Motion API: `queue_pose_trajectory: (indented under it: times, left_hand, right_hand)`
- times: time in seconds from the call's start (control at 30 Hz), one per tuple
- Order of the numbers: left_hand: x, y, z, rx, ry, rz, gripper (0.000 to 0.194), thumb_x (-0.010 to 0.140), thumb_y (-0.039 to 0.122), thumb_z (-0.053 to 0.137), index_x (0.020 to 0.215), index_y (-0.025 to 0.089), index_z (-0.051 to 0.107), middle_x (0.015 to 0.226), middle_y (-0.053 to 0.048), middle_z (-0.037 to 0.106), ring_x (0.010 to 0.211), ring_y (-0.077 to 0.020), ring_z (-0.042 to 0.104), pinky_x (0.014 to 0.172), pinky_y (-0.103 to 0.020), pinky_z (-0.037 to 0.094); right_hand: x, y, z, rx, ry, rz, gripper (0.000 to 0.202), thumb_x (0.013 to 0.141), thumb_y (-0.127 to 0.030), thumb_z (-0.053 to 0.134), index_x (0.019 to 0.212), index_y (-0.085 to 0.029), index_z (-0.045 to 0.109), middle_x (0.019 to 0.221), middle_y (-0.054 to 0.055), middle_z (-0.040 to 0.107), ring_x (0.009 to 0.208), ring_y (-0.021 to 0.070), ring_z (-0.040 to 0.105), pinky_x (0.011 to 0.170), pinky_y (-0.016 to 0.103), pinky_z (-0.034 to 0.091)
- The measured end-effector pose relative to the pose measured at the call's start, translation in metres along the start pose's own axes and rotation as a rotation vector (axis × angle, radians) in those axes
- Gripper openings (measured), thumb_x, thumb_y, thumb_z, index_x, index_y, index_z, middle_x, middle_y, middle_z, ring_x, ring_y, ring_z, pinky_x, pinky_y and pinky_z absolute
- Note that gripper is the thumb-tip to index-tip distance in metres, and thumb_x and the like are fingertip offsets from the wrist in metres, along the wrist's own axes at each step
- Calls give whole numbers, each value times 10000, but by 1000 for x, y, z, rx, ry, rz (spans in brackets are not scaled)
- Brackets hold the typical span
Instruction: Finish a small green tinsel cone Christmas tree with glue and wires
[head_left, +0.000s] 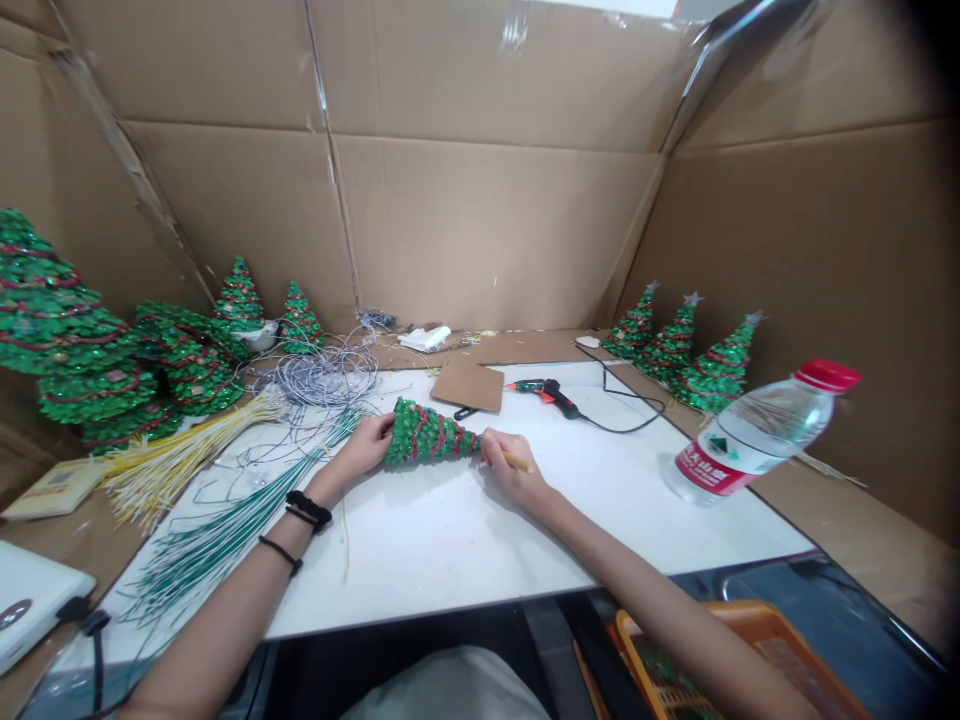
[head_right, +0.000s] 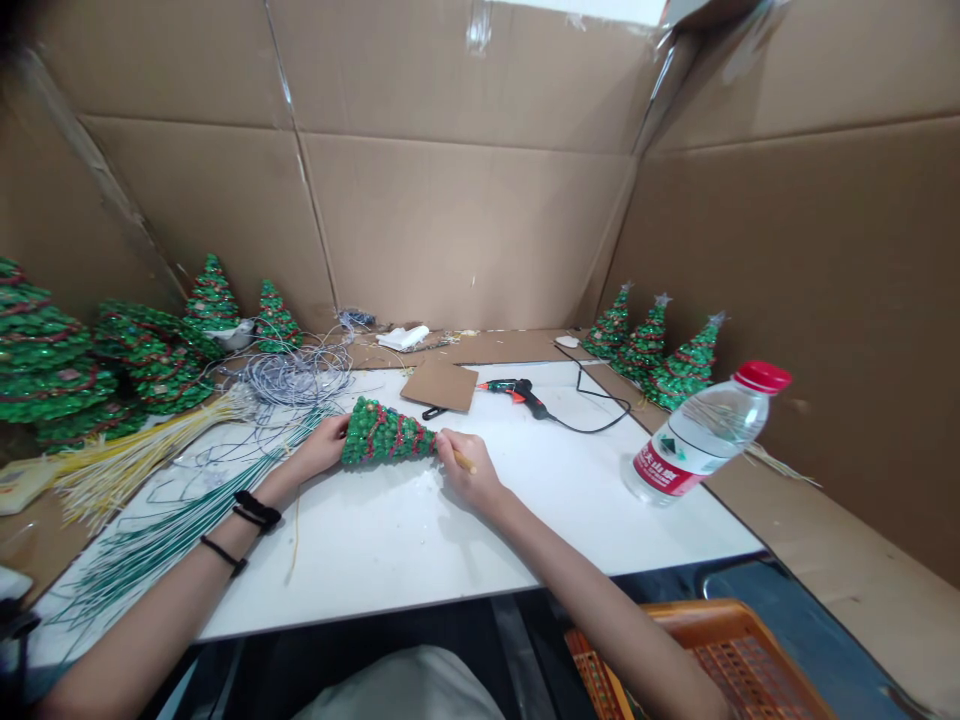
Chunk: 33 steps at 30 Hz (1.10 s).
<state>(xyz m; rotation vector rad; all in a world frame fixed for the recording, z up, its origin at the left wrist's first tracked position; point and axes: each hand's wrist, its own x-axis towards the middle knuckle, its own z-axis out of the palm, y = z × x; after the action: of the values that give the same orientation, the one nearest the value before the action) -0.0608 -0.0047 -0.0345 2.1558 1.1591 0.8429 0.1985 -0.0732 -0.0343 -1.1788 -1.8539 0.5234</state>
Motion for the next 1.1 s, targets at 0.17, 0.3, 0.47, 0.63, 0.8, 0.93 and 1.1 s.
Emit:
queue_pose_trajectory:
  times: [0.17, 0.3, 0.47, 0.63, 0.8, 0.93, 1.1]
  left_hand:
    - [-1, 0, 2, -4, 4, 7, 233, 771, 198, 472, 840, 115, 678, 717, -32, 682, 675, -184, 588, 658, -257, 433]
    - [-2, 5, -4, 80, -27, 16, 256, 789, 199, 450, 897, 132, 673, 771, -44, 695, 693, -183, 595, 652, -249, 416]
    - [-6, 16, -22, 441, 50, -60, 269, 849, 331, 453, 882, 189, 679, 612, -18, 635, 582, -173, 541, 577, -256, 325]
    - [-7, 17, -41, 729, 223, -60, 377, 912, 394, 363, 784, 193, 655, 588, -35, 609, 623, -210, 553, 750, -347, 373]
    - [-6, 20, -37, 669, 469, 13, 362, 932, 355, 323, 925, 170, 634, 836, -99, 671, 881, -276, 577, 870, -433, 382]
    - [-9, 40, -9, 397, 437, 260, 364, 943, 367, 317, 1146, 170, 547, 1138, -99, 626, 1094, -237, 533, 970, -409, 392]
    - [-14, 56, 17, 369, 301, 328, 361, 917, 357, 447, 1232, 187, 493, 1342, -111, 489, 1273, -239, 419, 1082, -428, 336]
  right_hand:
    - [0, 11, 4, 152, 91, 68, 525, 946, -516, 269, 544, -218, 430, 533, 21, 539, 543, 151, 525, 579, 277, 408]
    - [-1, 22, 7, 258, 170, 94, 540, 940, -522, 299, 501, -227, 405, 464, 13, 495, 502, 156, 525, 633, 308, 447]
    - [-1, 20, 6, 240, 173, 76, 516, 947, -479, 306, 517, -220, 427, 485, 18, 514, 524, 155, 528, 647, 304, 451]
    - [-1, 15, 5, 208, 164, 63, 500, 951, -441, 306, 528, -210, 438, 519, 21, 536, 538, 150, 528, 586, 281, 413]
    - [-2, 12, 3, 170, 136, 39, 484, 953, -418, 301, 543, -205, 446, 543, 16, 527, 557, 145, 516, 577, 272, 382]
    - [-5, 8, 4, 139, 139, 45, 480, 954, -415, 288, 547, -204, 431, 533, 11, 504, 523, 137, 475, 556, 276, 352]
    - [-8, 4, 4, 139, 132, 57, 469, 953, -429, 284, 566, -206, 428, 536, 10, 488, 521, 137, 460, 546, 276, 346]
